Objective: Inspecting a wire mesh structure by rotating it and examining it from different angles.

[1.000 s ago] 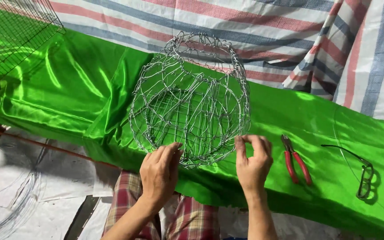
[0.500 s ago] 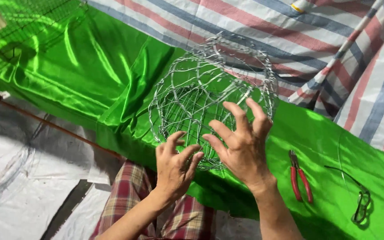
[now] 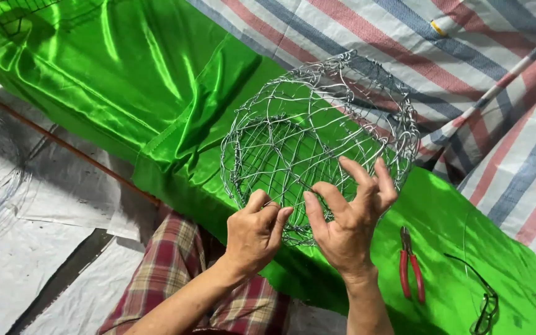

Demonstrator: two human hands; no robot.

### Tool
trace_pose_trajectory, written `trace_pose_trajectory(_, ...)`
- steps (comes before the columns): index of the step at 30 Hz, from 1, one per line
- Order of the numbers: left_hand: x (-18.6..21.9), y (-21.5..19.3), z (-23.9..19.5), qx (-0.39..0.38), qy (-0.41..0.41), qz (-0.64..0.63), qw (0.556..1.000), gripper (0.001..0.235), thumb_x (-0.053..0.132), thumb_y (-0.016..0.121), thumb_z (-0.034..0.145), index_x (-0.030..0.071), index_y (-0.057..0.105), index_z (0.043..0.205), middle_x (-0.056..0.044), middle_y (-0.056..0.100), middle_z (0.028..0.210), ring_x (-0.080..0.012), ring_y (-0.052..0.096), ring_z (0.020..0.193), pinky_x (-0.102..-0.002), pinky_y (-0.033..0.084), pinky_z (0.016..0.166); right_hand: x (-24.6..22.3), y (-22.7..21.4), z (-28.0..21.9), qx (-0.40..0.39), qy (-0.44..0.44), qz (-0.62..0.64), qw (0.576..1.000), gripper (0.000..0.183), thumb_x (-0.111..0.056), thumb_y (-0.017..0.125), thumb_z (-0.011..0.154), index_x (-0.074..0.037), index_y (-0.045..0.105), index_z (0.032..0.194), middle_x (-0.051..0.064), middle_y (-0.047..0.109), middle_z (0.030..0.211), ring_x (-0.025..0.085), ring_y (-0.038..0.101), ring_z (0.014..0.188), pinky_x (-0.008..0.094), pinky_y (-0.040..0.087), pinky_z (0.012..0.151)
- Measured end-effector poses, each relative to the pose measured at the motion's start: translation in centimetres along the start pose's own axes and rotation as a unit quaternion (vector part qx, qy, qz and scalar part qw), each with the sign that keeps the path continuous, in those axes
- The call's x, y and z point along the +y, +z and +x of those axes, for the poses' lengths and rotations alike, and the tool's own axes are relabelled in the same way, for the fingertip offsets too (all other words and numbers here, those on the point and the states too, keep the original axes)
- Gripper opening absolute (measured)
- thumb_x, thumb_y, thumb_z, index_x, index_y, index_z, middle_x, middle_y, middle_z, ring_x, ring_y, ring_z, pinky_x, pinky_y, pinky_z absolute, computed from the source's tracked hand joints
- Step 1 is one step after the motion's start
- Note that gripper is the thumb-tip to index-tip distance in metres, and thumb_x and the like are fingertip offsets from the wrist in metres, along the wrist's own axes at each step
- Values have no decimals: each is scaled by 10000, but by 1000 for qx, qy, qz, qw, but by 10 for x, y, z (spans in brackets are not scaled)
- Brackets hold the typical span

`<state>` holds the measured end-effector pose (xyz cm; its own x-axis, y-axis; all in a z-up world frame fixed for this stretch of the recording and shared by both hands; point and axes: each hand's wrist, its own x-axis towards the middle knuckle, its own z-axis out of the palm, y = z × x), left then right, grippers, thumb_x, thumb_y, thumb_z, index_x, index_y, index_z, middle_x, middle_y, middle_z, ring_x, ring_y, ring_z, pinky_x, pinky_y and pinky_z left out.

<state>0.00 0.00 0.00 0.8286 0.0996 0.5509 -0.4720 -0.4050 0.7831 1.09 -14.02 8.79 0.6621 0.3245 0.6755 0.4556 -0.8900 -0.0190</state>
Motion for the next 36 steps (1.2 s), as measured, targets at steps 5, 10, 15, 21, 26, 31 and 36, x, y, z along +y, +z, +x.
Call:
trace_pose_trajectory(5,-1,-5,4,23,66,9,997,241,162,700,938,55,632,733,-50,520,793,-172,413,445,-312,377,410,2,-2,-4,-10,1,-7,1000,199,-231,829,840,-170,735,1004,85,453,1444,402,227,1448,552,210,1245)
trace_pose_trajectory(10,-20,-17,-3,53,88,-5,995,296,271,717,925,85,644,1143,-130,535,1255,-185,597,867,-335,538,752,39,-12,4,68,3,-2,998,422,-350,711,946,-77,595,1246,171,369,1448,334,362,1304,481,359,1120)
trace_pose_trajectory(15,-22,-39,29,96,3,-24,995,346,245,641,959,68,604,1254,-123,506,1286,-251,588,1076,-380,472,954,59,-14,52,126,4,45,991,366,-176,616,1051,70,553,1313,229,474,1334,368,477,1269,504,430,1092)
trace_pose_trajectory(21,-13,-27,36,14,-33,-134,990,225,261,543,1054,159,717,1155,-84,633,998,-303,682,927,-451,531,826,68,15,91,59,26,-13,998,516,-586,792,994,-191,620,710,-9,637,661,250,674,682,391,442,784)
trace_pose_trajectory(26,27,-45,24,-64,121,-74,988,553,467,320,1090,43,477,1409,-139,649,1190,-240,596,1006,-394,461,905,100,-32,82,73,0,-24,997,356,-287,796,1027,-53,674,788,41,624,705,194,481,616,378,388,781)
trace_pose_trajectory(31,25,-72,18,43,161,-151,974,305,95,710,878,46,654,1173,-108,652,1060,-217,614,854,-333,525,741,93,-66,72,51,-42,39,997,385,-164,637,1003,29,537,685,97,479,662,255,398,679,415,385,845)
trace_pose_trajectory(36,5,-71,45,60,26,-137,988,354,149,653,936,75,603,1279,-110,598,1224,-258,614,1053,-352,502,928,111,-44,59,51,-144,51,987,399,-269,608,964,-75,526,625,19,411,575,218,365,620,452,385,872)
